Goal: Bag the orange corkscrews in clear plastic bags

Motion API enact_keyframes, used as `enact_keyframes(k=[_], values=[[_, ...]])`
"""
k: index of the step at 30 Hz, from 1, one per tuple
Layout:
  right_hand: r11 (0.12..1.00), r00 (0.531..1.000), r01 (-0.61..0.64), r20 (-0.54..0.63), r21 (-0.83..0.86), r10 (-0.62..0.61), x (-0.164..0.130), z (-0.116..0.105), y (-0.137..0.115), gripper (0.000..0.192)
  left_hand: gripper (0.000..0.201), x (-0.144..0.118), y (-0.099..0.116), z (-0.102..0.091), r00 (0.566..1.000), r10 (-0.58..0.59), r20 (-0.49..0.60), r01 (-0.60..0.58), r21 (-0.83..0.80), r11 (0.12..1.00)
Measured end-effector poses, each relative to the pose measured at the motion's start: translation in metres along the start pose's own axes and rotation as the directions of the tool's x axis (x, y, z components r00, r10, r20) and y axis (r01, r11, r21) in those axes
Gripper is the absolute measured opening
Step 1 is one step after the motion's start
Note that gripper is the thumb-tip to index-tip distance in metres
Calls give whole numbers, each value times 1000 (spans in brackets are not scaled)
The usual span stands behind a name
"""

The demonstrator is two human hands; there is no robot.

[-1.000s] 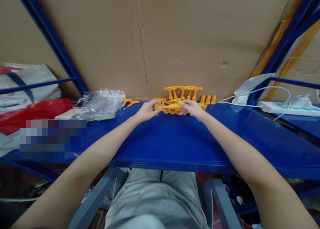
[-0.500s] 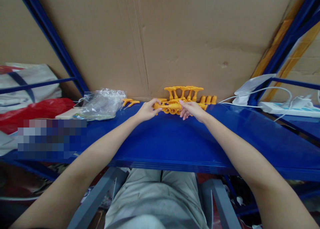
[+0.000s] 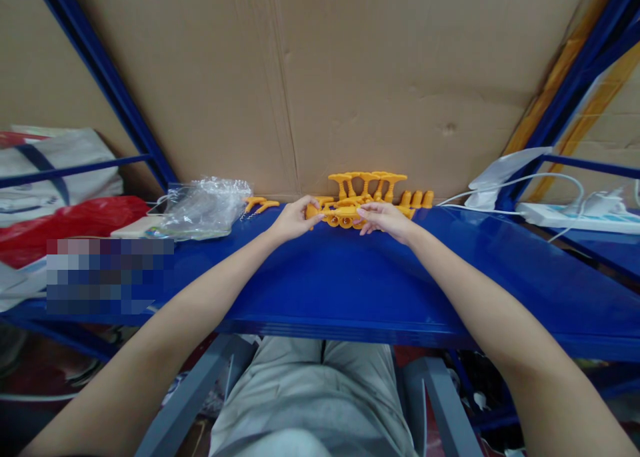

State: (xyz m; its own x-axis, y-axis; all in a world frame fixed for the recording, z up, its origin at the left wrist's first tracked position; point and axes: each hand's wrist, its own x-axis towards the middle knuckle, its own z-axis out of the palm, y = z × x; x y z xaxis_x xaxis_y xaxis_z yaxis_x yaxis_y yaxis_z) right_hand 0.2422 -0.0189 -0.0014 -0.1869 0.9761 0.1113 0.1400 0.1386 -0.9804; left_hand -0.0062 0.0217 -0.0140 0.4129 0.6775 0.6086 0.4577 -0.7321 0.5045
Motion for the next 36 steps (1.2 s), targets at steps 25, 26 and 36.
enact_keyframes(k=[25, 26, 36], values=[[990, 992, 122, 44, -75, -119, -2, 4, 3, 32, 29, 1, 0, 4, 994, -81, -73, 72, -115, 991], [990, 993, 116, 33, -82, -113, -2, 5, 2, 27, 29, 1, 0, 3, 994, -84, -74, 75, -111, 991], [999, 1000, 20, 4, -40, -20, -2, 9, -2, 32, 31, 0, 1, 6, 994, -89, -67, 80, -131, 988]])
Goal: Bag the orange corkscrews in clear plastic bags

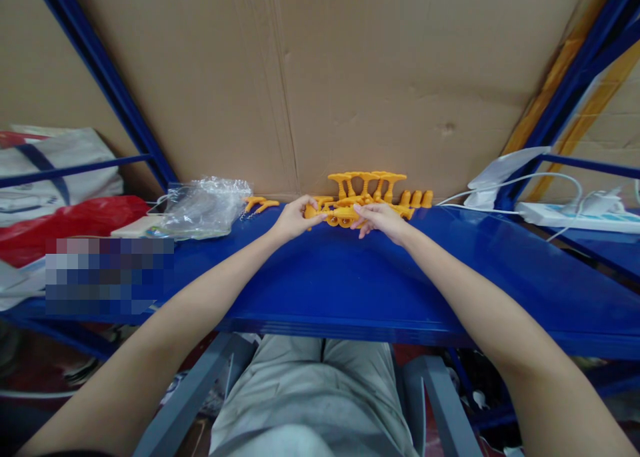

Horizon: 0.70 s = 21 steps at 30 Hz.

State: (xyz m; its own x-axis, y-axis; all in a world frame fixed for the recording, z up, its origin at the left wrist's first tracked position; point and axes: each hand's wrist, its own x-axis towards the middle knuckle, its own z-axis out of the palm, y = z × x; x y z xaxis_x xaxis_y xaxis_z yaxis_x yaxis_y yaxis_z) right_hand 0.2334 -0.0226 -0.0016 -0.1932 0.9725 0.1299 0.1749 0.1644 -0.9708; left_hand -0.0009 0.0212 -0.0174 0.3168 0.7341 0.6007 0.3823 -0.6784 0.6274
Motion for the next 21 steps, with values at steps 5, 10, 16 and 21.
enact_keyframes(k=[5, 10, 16, 21], values=[[999, 999, -20, 39, 35, 19, -1, -2, -2, 23, 31, 3, -4, 0, 1000, -6, -27, 7, 23, 1000], [1000, 999, 24, 39, -2, -24, -4, -1, -4, 33, 29, 1, 1, -2, 999, 1, -32, 0, 50, 999], [1000, 1000, 0, 22, -3, 1, -4, 3, -6, 30, 29, -3, 10, -4, 999, 46, -9, -45, 101, 994], [1000, 1000, 0, 13, -28, 0, -5, 2, -7, 39, 28, -3, 8, -4, 998, 66, 17, -67, 94, 993]])
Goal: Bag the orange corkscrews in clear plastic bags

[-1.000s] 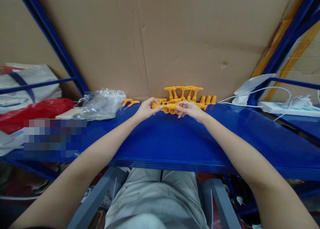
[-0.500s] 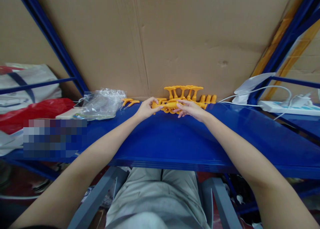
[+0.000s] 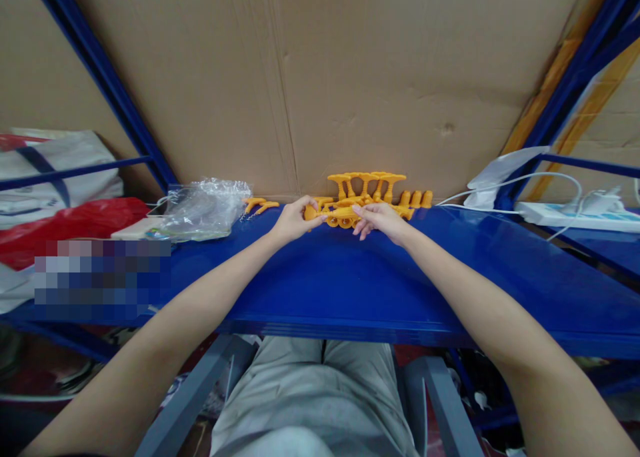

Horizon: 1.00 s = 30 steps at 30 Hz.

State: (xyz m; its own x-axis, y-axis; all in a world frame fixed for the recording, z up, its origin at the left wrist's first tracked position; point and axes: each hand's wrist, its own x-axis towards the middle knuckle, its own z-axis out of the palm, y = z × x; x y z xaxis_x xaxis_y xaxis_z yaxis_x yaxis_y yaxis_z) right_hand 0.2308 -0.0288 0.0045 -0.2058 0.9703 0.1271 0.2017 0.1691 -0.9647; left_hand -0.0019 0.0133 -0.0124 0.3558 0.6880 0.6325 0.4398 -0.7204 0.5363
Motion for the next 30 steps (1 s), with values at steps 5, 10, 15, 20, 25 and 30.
enact_keyframes(k=[5, 10, 15, 20, 25, 30], values=[[998, 998, -36, -55, 44, 38, 1, 4, 0, 31, 29, 0, -4, 1, 1000, 17, -7, -16, 40, 999], [980, 992, -10, -122, 200, 35, 4, -2, -1, 19, 41, 0, -4, 2, 997, 71, 22, -72, 75, 995], [956, 964, 30, -260, 292, 49, 9, -33, 0, 14, 66, 4, -19, -5, 1000, 0, -5, 0, 191, 982], [931, 844, 83, -522, 354, 123, 18, -71, 17, 11, 62, 7, -45, -25, 978, -109, -175, 173, 410, 895], [945, 737, 80, -657, 317, 158, 22, -90, 37, 18, 64, 2, -52, -40, 827, -472, -304, 550, 607, 574], [977, 718, -43, -674, 210, 177, 23, -92, 47, 13, 74, 0, -57, -44, 667, -687, -288, 666, 643, 378]])
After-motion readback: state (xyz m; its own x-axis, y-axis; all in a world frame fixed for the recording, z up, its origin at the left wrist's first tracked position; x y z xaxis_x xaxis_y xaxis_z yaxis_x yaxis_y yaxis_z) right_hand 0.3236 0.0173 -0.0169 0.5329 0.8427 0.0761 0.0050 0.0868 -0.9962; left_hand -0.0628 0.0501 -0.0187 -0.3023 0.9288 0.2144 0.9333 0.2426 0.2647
